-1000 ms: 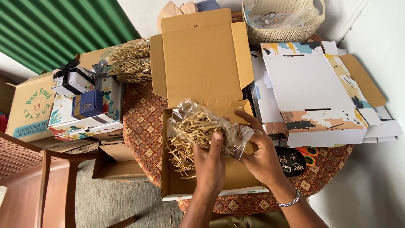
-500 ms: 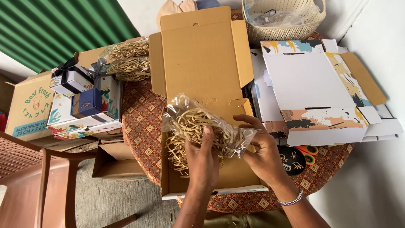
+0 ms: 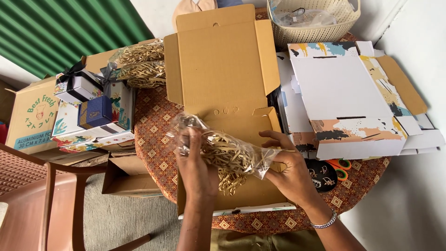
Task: Assemble a cardboard gift box and fill it with shredded paper packing material
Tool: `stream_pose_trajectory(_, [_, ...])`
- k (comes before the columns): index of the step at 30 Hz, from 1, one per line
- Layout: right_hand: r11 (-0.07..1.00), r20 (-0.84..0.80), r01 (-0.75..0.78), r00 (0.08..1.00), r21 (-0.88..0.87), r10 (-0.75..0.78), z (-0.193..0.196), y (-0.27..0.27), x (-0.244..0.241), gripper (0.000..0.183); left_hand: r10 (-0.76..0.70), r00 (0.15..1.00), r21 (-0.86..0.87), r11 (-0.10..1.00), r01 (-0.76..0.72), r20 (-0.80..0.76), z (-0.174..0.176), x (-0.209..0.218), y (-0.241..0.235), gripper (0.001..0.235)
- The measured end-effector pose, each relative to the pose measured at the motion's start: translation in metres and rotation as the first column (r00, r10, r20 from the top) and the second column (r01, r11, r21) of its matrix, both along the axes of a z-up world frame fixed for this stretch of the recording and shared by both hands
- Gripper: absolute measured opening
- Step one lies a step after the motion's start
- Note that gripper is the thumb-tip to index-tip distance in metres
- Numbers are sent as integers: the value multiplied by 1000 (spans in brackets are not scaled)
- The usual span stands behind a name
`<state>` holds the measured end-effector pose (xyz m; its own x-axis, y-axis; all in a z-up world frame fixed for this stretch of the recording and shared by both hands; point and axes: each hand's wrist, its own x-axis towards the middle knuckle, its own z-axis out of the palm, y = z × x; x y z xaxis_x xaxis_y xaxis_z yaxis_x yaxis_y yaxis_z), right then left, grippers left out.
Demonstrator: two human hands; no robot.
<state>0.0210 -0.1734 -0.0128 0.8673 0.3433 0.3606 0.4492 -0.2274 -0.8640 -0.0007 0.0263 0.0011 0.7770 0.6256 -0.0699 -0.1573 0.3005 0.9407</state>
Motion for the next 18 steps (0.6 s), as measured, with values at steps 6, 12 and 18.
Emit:
stream_pose_trajectory(6, [980, 42, 72, 997, -186, -66, 3, -17, 0, 18, 118, 931, -349, 937, 10, 345, 11, 6, 40, 20])
stream_pose_trajectory(12, [907, 223, 217, 964, -361, -142, 14, -26, -5, 15, 151, 883, -364, 931, 23, 444, 32, -1, 82, 21])
stream_pose_trajectory(18, [786, 433, 373, 889, -492, -151, -6, -27, -6, 23, 270, 833, -419, 907, -51, 483, 31, -4, 102, 12])
